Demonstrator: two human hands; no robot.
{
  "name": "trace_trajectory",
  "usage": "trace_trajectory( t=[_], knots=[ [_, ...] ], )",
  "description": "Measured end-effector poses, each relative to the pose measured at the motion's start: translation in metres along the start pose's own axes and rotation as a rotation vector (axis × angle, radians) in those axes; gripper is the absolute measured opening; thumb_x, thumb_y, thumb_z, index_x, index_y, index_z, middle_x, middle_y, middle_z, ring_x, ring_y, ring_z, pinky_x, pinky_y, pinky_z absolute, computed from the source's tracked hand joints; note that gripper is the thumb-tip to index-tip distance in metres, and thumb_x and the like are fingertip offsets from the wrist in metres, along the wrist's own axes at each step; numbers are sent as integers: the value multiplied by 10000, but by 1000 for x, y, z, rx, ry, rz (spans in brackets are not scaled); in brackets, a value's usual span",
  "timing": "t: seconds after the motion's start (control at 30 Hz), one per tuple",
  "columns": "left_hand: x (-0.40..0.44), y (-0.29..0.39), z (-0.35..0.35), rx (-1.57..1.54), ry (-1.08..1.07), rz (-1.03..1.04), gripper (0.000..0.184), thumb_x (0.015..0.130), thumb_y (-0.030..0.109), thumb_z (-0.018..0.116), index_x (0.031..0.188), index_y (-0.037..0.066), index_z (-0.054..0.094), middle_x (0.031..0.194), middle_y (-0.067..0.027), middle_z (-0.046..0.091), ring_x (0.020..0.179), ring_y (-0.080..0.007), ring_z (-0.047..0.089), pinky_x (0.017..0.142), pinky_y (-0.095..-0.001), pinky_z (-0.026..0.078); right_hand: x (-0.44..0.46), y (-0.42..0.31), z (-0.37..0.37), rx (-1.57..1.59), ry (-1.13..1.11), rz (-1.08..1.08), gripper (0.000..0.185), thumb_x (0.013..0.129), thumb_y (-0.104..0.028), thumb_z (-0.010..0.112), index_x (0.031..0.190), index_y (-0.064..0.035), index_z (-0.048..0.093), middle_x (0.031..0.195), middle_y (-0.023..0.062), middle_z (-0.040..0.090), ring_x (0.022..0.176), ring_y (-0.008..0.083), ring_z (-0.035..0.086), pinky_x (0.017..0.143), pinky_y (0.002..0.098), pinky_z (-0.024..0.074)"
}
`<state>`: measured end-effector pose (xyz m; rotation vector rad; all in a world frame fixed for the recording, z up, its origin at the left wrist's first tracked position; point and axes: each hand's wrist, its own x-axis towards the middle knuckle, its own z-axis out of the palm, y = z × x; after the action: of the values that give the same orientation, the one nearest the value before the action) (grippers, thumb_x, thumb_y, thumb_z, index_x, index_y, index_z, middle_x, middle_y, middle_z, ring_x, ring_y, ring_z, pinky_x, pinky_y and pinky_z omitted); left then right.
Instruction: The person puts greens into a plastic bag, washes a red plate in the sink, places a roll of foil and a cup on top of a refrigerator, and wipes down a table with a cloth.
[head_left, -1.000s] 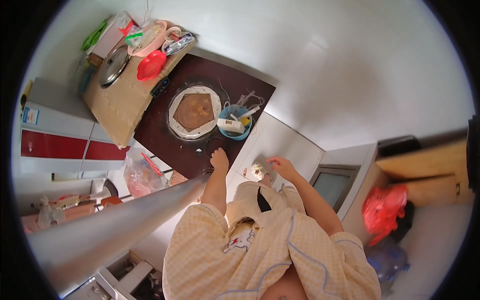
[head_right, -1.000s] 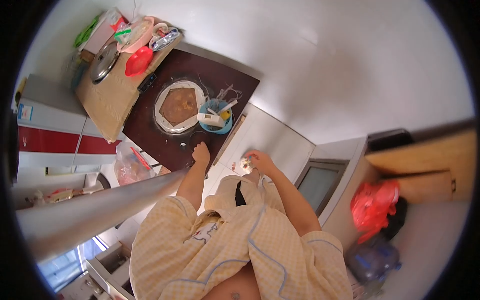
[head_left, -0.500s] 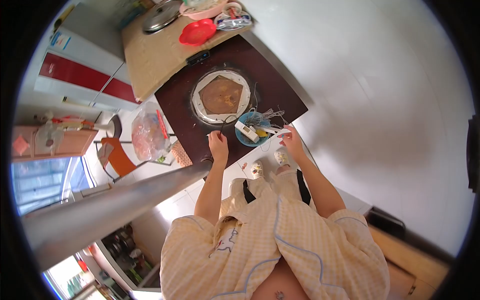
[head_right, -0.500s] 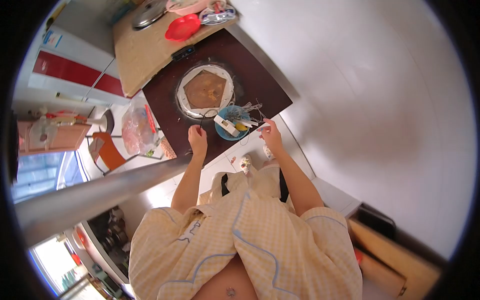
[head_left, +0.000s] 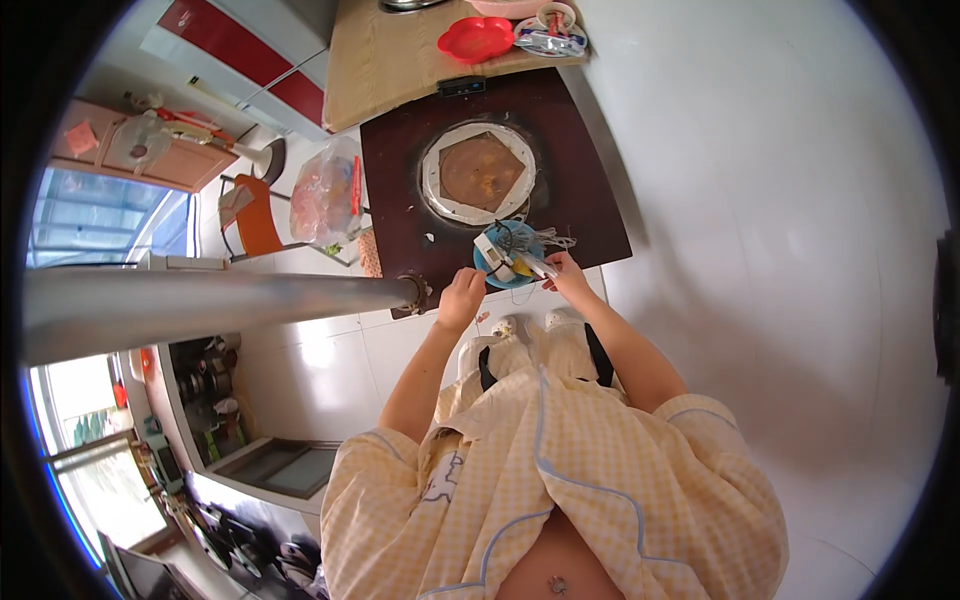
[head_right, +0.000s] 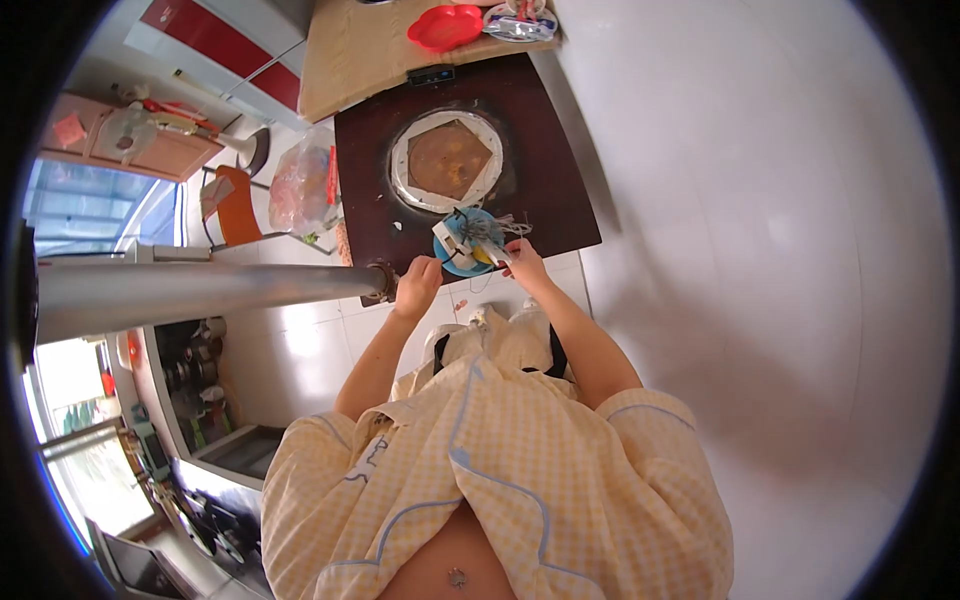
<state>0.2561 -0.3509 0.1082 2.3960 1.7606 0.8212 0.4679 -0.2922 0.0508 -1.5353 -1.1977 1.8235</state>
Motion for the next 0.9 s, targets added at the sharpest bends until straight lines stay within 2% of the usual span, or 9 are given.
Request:
trace_trajectory(
  t=[0.13,0.3,0.37,0.47,0.6,0.7,0.8,0.87,0.9],
  knots=[
    [-3,12,1,26,-77,41,208,655,2,552,855,48,515,802,-74,496,707,-238,535,531,-316,471,5,-1,4,-53,-64,49,218,805,-141,489,980,-62,387,759,72,605,542,91,555,464,201,414],
    [7,23,8,18,29,-79,201,668,29,572,857,46,507,801,-74,497,731,-239,529,543,-323,462,7,5,12,-100,-108,23,247,773,-136,520,966,-52,390,745,64,586,528,102,558,425,213,417],
    [8,29,9,5,52,-105,198,675,42,583,856,49,504,799,-74,497,735,-240,526,547,-324,459,7,6,15,-223,-61,-75,275,728,-174,577,925,-29,453,753,61,527,510,110,553,414,227,427],
    [10,37,10,-46,-34,-140,182,688,79,600,837,60,496,789,-66,494,736,-236,521,543,-322,453,2,-9,17,-349,-94,-90,304,689,-240,623,873,-18,525,757,66,458,490,120,541,419,239,438],
    [16,38,27,90,0,-86,191,661,113,620,784,75,479,748,-50,469,701,-220,502,541,-308,439,7,-3,21,-397,-82,-193,316,673,-272,641,859,-30,562,765,75,444,488,123,533,418,240,439],
    [14,36,33,155,2,-21,166,645,117,586,763,88,473,730,-38,450,689,-201,489,538,-294,429,10,4,26,-413,-28,-184,351,678,-323,633,884,-47,564,782,79,464,507,131,539,440,248,448],
    [12,36,31,186,-47,33,131,643,121,539,752,97,470,722,-30,441,686,-186,482,532,-286,424,17,14,30,-580,56,-255,399,666,-364,646,911,-61,565,824,87,484,524,136,545,472,269,456],
    [8,38,28,202,-81,68,132,634,120,532,748,99,468,718,-28,438,685,-183,482,533,-286,425,15,12,33,-796,199,-354,426,647,-379,670,924,-73,563,867,82,496,531,141,547,477,283,449],
    [5,38,29,215,-138,60,244,574,142,603,772,92,470,747,-30,442,719,-193,482,572,-302,430,16,13,34,-794,195,-355,426,647,-379,670,924,-73,563,867,82,496,531,141,547,477,283,449]
  ],
)
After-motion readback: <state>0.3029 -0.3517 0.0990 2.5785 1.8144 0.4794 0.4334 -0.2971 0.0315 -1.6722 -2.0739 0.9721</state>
